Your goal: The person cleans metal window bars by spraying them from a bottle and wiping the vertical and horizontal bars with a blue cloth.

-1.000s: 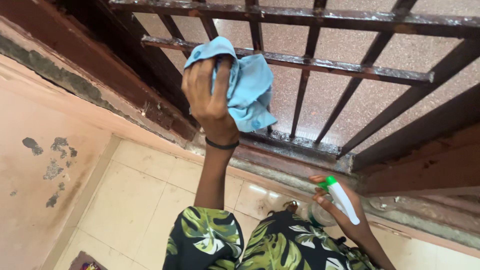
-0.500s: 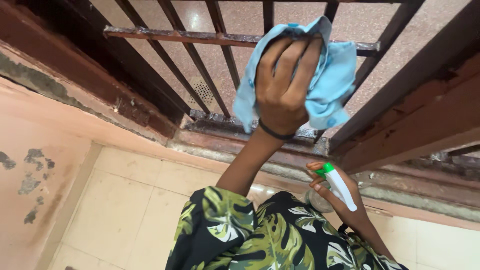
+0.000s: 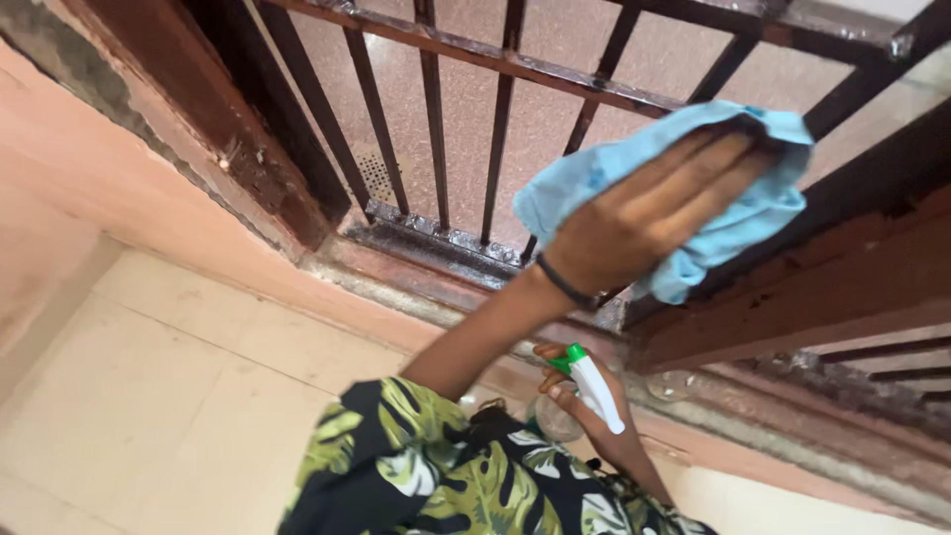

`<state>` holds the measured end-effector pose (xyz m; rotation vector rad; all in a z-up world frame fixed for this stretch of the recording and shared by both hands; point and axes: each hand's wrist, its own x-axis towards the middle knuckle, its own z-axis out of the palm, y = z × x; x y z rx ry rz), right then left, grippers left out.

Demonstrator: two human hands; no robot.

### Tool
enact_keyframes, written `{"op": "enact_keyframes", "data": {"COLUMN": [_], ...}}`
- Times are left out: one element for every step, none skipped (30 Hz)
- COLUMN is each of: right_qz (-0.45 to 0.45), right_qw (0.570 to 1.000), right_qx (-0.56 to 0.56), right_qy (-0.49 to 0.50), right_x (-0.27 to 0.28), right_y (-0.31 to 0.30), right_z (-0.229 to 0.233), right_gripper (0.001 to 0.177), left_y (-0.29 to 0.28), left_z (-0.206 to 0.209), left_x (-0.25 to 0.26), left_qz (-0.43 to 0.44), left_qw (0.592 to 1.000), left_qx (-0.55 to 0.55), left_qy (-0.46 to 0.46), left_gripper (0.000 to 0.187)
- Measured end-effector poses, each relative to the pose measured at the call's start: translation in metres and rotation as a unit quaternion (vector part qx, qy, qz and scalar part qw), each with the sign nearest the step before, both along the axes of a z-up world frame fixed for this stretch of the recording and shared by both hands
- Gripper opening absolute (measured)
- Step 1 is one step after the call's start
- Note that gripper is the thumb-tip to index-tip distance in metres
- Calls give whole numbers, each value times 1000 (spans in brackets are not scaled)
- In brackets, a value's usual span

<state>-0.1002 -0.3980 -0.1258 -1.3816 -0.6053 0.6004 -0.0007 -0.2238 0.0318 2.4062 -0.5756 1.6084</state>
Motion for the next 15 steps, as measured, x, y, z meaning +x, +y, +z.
{"op": "enact_keyframes", "data": {"right_qz": [-17, -37, -36, -61, -86, -93, -114, -137, -147, -169, -189, -196, -196, -193, -197], "right_qw": [1000, 999, 999, 998, 996, 995, 993, 990, 989, 985, 981, 980, 980, 980, 979], "right_qx": [-10, -18, -20, -19, -18, -20, -19, -15, -13, -25, -36, -33, -34, -40, -42], "right_qy": [-1, 2, 1, 4, 6, 10, 7, 1, 3, 8, 12, 15, 19, 20, 20], "right_x": [-1, -4, -2, -4, -6, -7, -8, -7, -8, -7, -7, -8, -8, -8, -10], "right_y": [-1, -1, -2, -5, -8, -13, -20, -24, -28, -30, -29, -28, -26, -27, -25], "right_z": [3, 5, 6, 6, 6, 6, 5, 5, 5, 6, 6, 6, 7, 9, 10], "right_gripper": [40, 39, 39, 40, 41, 41, 41, 42, 42, 42, 42, 42, 42, 41, 41], "left_y": [13, 25, 44, 70, 92, 110, 131, 146, 148, 148, 140, 123, 103, 79, 60], "left_z": [-1, -3, -6, -12, -17, -21, -23, -21, -24, -28, -34, -43, -52, -61, -67], "left_x": [11, 19, 23, 19, 11, 2, -6, -9, -11, -12, -6, 1, 9, 17, 24], "left_qz": [-20, -44, -8, 23, 33, 41, 80, 117, 132, 147, 138, 124, 111, 99, 88], "left_qw": [1000, 999, 999, 998, 999, 999, 996, 992, 987, 978, 979, 977, 974, 968, 960], "left_qx": [-10, -17, -6, 7, 5, 4, -2, -4, -71, -135, -131, -162, -192, -227, -262], "left_qy": [-9, -15, -43, -65, -36, -7, -26, -47, -56, -68, -67, -61, -55, -50, -45], "left_gripper": [32, 28, 26, 24, 26, 27, 35, 47, 44, 41, 41, 44, 46, 49, 52]}}
